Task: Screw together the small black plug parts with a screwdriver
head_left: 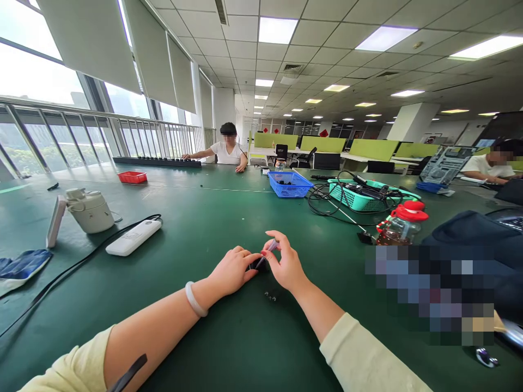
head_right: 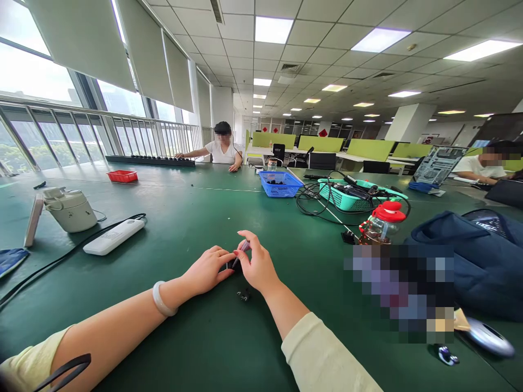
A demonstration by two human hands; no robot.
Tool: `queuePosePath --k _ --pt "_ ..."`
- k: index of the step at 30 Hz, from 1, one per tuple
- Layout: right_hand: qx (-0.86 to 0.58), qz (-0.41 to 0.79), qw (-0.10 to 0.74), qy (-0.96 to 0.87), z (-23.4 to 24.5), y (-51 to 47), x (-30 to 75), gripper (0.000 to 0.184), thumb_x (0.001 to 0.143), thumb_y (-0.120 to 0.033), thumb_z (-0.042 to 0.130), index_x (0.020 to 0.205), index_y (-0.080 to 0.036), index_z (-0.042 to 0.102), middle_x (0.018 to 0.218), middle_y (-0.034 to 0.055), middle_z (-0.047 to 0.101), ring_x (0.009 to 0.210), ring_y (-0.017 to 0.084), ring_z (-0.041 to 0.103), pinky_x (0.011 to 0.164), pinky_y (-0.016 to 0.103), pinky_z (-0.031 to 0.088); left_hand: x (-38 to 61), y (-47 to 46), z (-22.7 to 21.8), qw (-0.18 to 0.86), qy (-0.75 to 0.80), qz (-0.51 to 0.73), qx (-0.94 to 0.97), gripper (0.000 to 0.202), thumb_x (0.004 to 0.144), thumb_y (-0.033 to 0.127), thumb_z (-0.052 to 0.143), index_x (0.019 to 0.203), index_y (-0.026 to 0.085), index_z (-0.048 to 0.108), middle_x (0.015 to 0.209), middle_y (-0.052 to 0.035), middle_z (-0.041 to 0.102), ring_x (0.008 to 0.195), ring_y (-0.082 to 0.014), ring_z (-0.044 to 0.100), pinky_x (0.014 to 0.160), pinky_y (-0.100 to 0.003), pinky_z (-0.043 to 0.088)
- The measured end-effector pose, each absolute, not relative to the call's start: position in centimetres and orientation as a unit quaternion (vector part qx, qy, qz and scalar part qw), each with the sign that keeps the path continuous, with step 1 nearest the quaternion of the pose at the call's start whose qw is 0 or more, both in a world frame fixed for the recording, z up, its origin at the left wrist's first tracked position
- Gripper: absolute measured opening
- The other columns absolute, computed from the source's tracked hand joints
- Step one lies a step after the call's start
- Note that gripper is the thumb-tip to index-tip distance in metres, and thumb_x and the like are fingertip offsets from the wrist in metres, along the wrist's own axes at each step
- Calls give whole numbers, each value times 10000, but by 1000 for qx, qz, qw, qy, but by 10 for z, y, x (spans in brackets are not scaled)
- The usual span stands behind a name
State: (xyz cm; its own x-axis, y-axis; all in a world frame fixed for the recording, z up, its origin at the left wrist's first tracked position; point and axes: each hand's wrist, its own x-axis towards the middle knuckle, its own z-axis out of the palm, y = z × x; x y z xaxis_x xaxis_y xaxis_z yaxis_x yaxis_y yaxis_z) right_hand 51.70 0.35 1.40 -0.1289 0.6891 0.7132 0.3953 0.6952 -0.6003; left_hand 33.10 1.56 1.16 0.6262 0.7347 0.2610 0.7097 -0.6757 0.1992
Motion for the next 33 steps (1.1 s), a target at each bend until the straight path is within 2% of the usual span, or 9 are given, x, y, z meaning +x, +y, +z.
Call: queuePosePath --k 7,13,17,21,27,30,33 --pt "-374 190 685 -595 12 9 523 357 919 -297 534 1250 -249 408 854 2 610 735 169 662 765 379 561 330 14 14 40 410 150 899 400 954 371 444 1318 263 573 1169 -83 647 1056 -251 552 970 -424 459" --pt "-396 258 764 -440 3 28 535 441 822 -345 613 1207 -250 419 754 -53 577 638 155 648 713 384 569 329 9 16 36 423 175 889 434 974 312 355 1373 292 525 1213 -85 590 1048 -228 546 951 -408 471" --pt "-410 315 781 -350 -5 42 546 520 727 -373 667 1164 -249 413 669 -92 556 588 143 621 664 359 563 324 8 22 13 461 192 866 461 979 288 313 1410 304 475 1186 -92 594 1041 -233 545 941 -414 459" --pt "-416 351 785 -296 -10 49 551 579 644 -358 698 1137 -253 412 646 -105 555 556 127 598 584 308 550 314 12 20 -33 521 144 840 475 963 253 314 1385 339 514 1127 -112 606 1008 -270 549 894 -443 451" --pt "-451 372 752 -304 -14 49 548 556 651 -361 688 1134 -247 439 624 -108 572 515 137 602 513 306 534 305 12 14 -45 548 72 832 463 920 231 374 1308 335 604 1060 -147 627 997 -313 565 857 -478 462" --pt "-455 388 738 -313 -15 47 547 559 655 -362 681 1143 -244 437 612 -106 572 520 145 611 510 309 533 310 8 17 -28 546 97 832 417 938 284 368 1244 263 650 1267 -170 579 1173 -340 520 952 -517 446" --pt "-454 401 734 -308 -15 47 547 558 648 -359 678 1139 -248 436 617 -102 568 534 146 610 504 307 533 318 3 20 28 532 128 836 476 956 429 367 1275 167 605 1521 -182 366 1397 -340 345 1099 -508 368"
